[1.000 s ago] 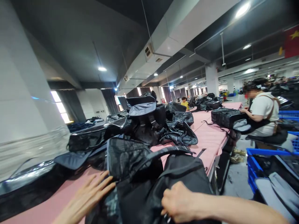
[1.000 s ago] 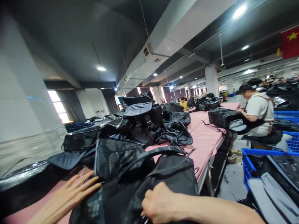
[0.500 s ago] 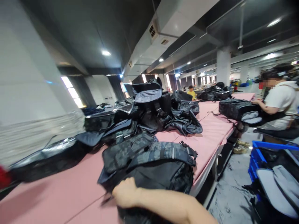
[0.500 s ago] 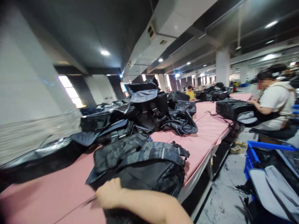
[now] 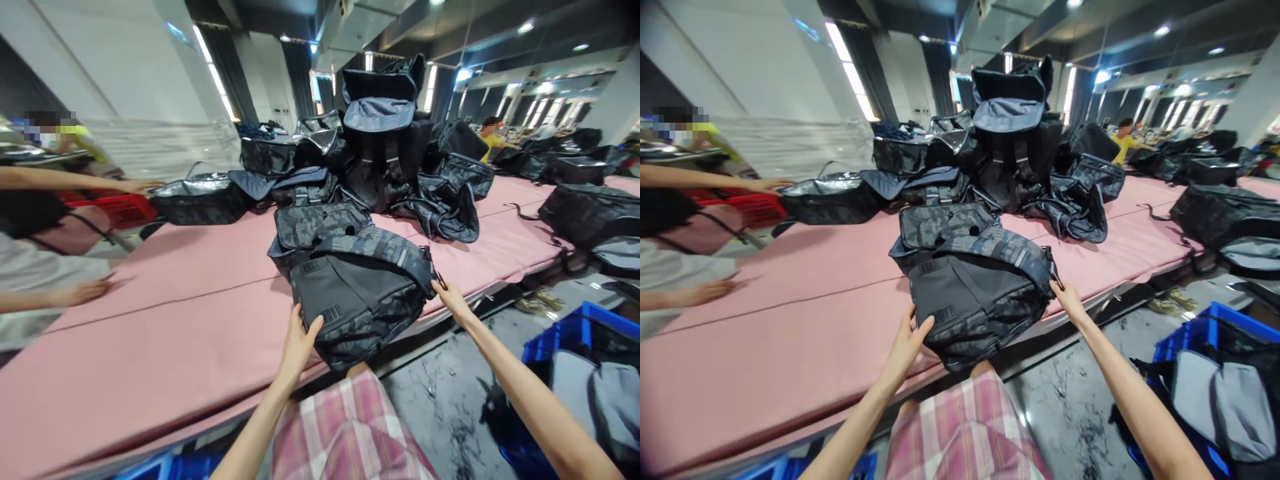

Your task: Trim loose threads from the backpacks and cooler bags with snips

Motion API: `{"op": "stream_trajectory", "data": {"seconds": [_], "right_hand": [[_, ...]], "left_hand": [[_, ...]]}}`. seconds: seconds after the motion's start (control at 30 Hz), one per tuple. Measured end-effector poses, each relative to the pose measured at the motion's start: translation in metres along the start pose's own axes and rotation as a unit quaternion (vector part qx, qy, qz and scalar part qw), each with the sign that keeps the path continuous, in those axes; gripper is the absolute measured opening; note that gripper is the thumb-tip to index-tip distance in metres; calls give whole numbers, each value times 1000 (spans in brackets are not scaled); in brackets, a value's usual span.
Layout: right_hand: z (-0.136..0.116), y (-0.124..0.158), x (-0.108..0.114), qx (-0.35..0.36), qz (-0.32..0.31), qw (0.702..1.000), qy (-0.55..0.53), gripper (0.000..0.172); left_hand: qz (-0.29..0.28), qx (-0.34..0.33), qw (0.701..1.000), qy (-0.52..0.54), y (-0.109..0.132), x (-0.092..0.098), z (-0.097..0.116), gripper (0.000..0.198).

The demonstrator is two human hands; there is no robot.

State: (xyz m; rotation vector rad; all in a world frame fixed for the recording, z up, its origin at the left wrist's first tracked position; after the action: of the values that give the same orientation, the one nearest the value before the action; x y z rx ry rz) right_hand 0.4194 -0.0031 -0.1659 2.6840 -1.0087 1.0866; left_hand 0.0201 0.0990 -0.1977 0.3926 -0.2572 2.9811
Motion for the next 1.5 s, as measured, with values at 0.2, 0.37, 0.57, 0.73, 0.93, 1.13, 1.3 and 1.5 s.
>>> {"op": "stream_trajectory", "data": {"seconds": [0.2, 0.37, 0.57, 0.73, 0.93, 1.13, 1.3, 1.5], "right_hand": [[-12, 14, -54, 8, -60, 996, -68, 46], [-25, 15, -54, 15, -89, 993, -82, 37], [-34, 22, -32, 5, -180, 978, -109, 35], [-81, 37, -30, 45, -306, 943, -123, 34], [-110, 70, -51, 98, -426, 888, -142, 26], [-125, 64, -52, 125, -416, 889, -142, 32], [-111, 29, -45, 147, -378, 910, -93, 29], [-53, -65, -10, 75, -84, 993, 32, 46]], "left_hand": [[98, -207, 939, -256, 29, 7, 63, 31], [-5, -268, 876, -400, 31, -51, 98, 22], [-71, -270, 861, -426, 23, -81, 97, 11], [-86, -285, 885, -358, 12, -86, 102, 7], [-151, -298, 839, -430, 2, -100, 99, 26], [-183, -298, 800, -488, 36, -99, 86, 18], [-181, -233, 873, -387, 43, -83, 81, 20], [-216, 0, 976, 19, 8, -79, 85, 52]]}}
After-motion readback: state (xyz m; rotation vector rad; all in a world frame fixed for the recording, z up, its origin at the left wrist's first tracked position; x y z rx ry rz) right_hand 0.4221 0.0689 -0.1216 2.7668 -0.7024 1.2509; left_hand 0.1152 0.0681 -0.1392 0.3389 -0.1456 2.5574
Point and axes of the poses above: each hand's wrist, its own y-axis away from the middle knuckle, its own x-axis out of the back of the hand, z = x × y, the point moved 6 cm from there along -y, towards the middle knuckle, and after that the axes turned 2 degrees about -x, right-handed, at the moved point
